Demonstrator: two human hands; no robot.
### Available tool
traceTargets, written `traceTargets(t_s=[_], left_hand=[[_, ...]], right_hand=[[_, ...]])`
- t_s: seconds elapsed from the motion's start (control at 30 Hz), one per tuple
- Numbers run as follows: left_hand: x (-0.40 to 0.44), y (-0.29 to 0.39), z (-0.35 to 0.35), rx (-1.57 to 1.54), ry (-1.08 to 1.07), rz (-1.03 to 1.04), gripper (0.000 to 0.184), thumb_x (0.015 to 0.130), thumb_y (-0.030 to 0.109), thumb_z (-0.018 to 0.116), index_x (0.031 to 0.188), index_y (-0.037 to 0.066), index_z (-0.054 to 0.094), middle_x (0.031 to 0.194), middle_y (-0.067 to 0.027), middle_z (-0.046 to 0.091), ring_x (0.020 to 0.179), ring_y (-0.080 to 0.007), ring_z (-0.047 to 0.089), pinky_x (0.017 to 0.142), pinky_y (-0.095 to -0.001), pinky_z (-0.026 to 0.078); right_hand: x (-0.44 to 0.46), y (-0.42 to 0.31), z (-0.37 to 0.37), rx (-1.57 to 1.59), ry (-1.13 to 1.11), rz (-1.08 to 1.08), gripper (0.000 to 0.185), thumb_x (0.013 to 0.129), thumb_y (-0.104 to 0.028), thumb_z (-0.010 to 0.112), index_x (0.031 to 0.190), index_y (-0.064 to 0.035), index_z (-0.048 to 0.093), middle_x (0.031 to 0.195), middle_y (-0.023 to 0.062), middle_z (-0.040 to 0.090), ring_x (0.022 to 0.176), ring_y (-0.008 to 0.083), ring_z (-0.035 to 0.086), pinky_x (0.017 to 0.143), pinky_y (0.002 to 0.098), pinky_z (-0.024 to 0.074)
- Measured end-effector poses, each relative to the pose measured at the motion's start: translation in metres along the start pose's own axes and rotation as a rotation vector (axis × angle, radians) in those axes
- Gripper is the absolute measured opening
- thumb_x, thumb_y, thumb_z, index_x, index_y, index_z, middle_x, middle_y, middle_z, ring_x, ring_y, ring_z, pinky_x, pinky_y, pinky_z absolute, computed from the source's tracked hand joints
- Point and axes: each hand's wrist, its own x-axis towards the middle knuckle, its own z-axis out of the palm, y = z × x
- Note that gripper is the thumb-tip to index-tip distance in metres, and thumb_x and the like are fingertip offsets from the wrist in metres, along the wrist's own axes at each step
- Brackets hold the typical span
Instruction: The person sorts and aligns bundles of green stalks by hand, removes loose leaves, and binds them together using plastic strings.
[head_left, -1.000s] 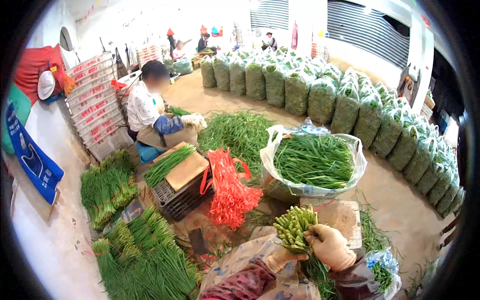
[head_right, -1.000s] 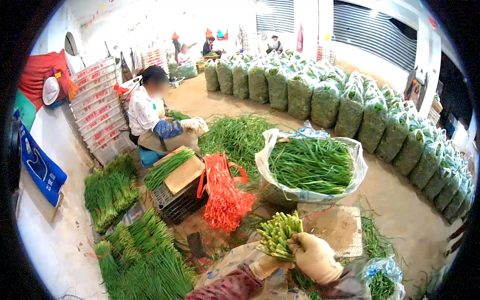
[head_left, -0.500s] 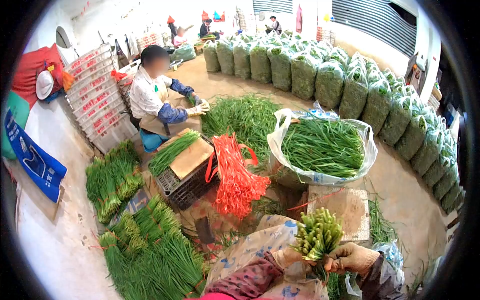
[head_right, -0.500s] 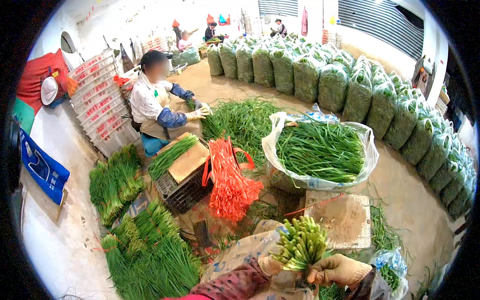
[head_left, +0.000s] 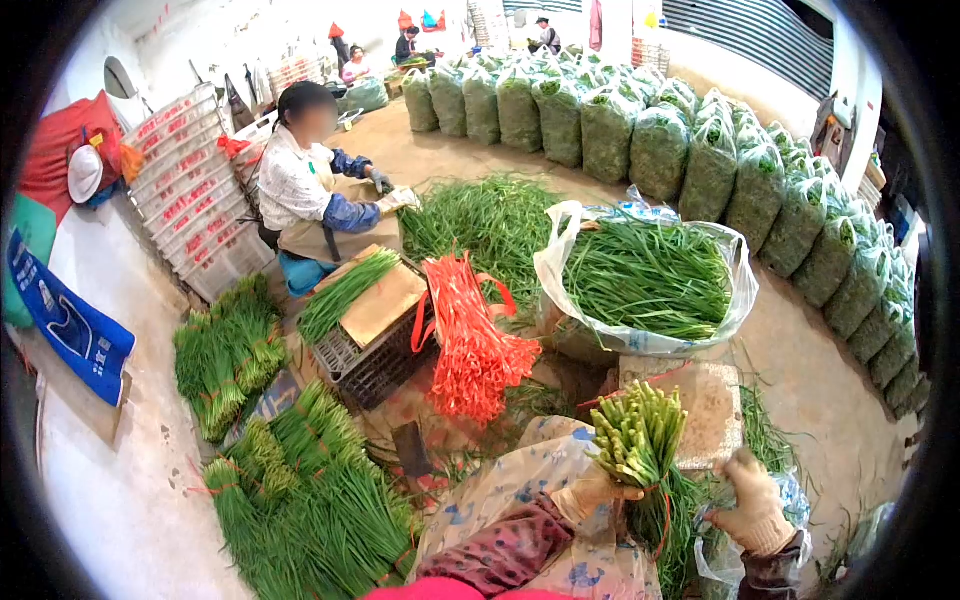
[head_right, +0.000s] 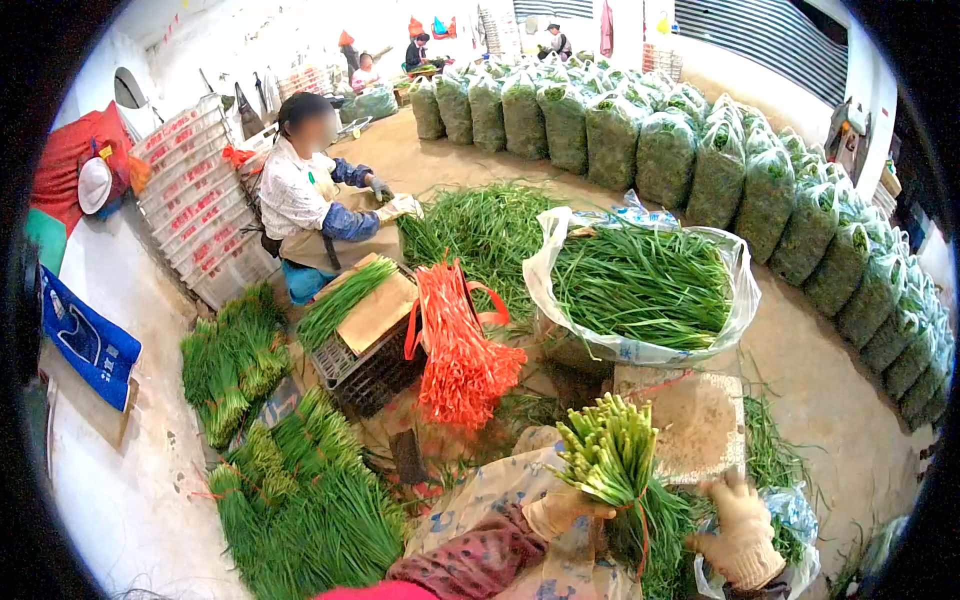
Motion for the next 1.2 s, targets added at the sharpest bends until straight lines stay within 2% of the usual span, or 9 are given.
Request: traceTargets(t_s=[0.23,0.3,0.4,0.5,0.6,0.7,0.77,0.87,1.2], left_hand=[[-0.003,0.018,0.04,-0.141,-0.103,-0.109,0.073,0.074,0.005,0.074,0.137,0.011,0.039,0.133,-0.0041,0.049,0.119,-0.0189,0.048,0.102,-0.0367,0.041],[-0.007,-0.001,0.037,-0.505,-0.123,-0.145,0.061,0.085,0.007,0.065,0.139,0.012,0.037,0.137,-0.0051,0.046,0.123,-0.0195,0.045,0.103,-0.038,0.041],[-0.001,-0.039,0.025,0.426,-0.249,0.11,0.056,0.089,0.007,0.057,0.14,0.014,0.035,0.139,-0.0066,0.042,0.126,-0.0208,0.041,0.105,-0.0396,0.04],[0.0,-0.02,0.032,-0.214,-0.294,-0.104,0.099,0.068,0.018,0.084,0.145,0.012,0.023,0.142,-0.0053,0.038,0.128,-0.0188,0.037,0.107,-0.0356,0.034],[-0.004,0.028,0.054,0.244,-0.306,0.216,0.058,0.089,0.039,0.053,0.138,0.01,0.04,0.142,-0.0034,0.041,0.127,-0.0242,0.042,0.111,-0.0368,0.029],[-0.004,0.014,0.054,0.179,-0.371,-0.012,0.113,0.055,0.019,0.091,0.145,0.008,0.024,0.141,-0.0048,0.039,0.13,-0.0183,0.033,0.108,-0.0342,0.028],[-0.009,0.013,0.053,0.365,-0.221,0.201,0.087,0.071,0.025,0.079,0.142,0.008,0.032,0.14,-0.0054,0.041,0.13,-0.0192,0.034,0.109,-0.0351,0.028],[-0.014,0.057,0.058,-0.026,-0.114,0.056,0.076,0.074,0.018,0.076,0.139,0.008,0.037,0.136,-0.0062,0.044,0.125,-0.022,0.041,0.106,-0.0358,0.032],[-0.073,0.201,-0.015,0.48,0.79,0.78,0.058,0.067,0.008,0.078,0.12,0.01,0.055,0.107,-0.0048,0.057,0.097,-0.0173,0.053,0.087,-0.0349,0.046]], right_hand=[[0.031,-0.04,0.054,0.496,0.43,-0.035,0.134,0.048,-0.028,0.092,0.147,-0.0057,0.005,0.116,0.0189,0.061,0.103,0.031,0.063,0.083,0.0383,0.0524],[0.035,-0.043,0.071,0.491,0.643,-0.125,0.13,0.053,-0.03,0.091,0.146,-0.0043,0.004,0.113,0.0181,0.062,0.098,0.0315,0.064,0.081,0.0368,0.0529],[0.04,-0.044,0.078,0.942,0.627,-0.38,0.123,0.06,-0.011,0.086,0.148,-0.0104,0.0,0.134,0.0192,0.044,0.114,0.0293,0.054,0.095,0.04,0.0465],[0.033,-0.046,0.06,1.046,0.705,-0.437,0.127,0.056,-0.009,0.088,0.148,-0.013,0.001,0.14,0.017,0.036,0.122,0.0302,0.047,0.099,0.0411,0.0435],[0.033,-0.071,0.031,1.226,0.642,-0.461,0.122,0.06,-0.014,0.087,0.148,-0.0147,0.003,0.141,0.0165,0.033,0.123,0.0317,0.045,0.1,0.0445,0.0433],[0.034,-0.105,0.011,1.361,0.592,-0.393,0.123,0.058,-0.019,0.089,0.147,-0.0096,0.005,0.142,0.0168,0.033,0.123,0.0326,0.045,0.1,0.0448,0.0425],[0.042,-0.108,0.011,1.396,0.655,-0.338,0.133,0.051,-0.022,0.092,0.148,-0.0048,0.003,0.142,0.0172,0.033,0.123,0.0332,0.045,0.1,0.0434,0.0421],[0.045,-0.103,0.0,0.226,0.785,-0.614,0.123,0.052,-0.019,0.09,0.145,0.0031,0.013,0.137,0.0215,0.04,0.12,0.0357,0.048,0.099,0.0403,0.0412],[0.035,-0.03,0.029,-0.177,-0.13,0.015,0.071,0.071,-0.036,0.074,0.13,-0.0098,0.043,0.117,0.0165,0.054,0.101,0.0366,0.058,0.081,0.0436,0.0499]])
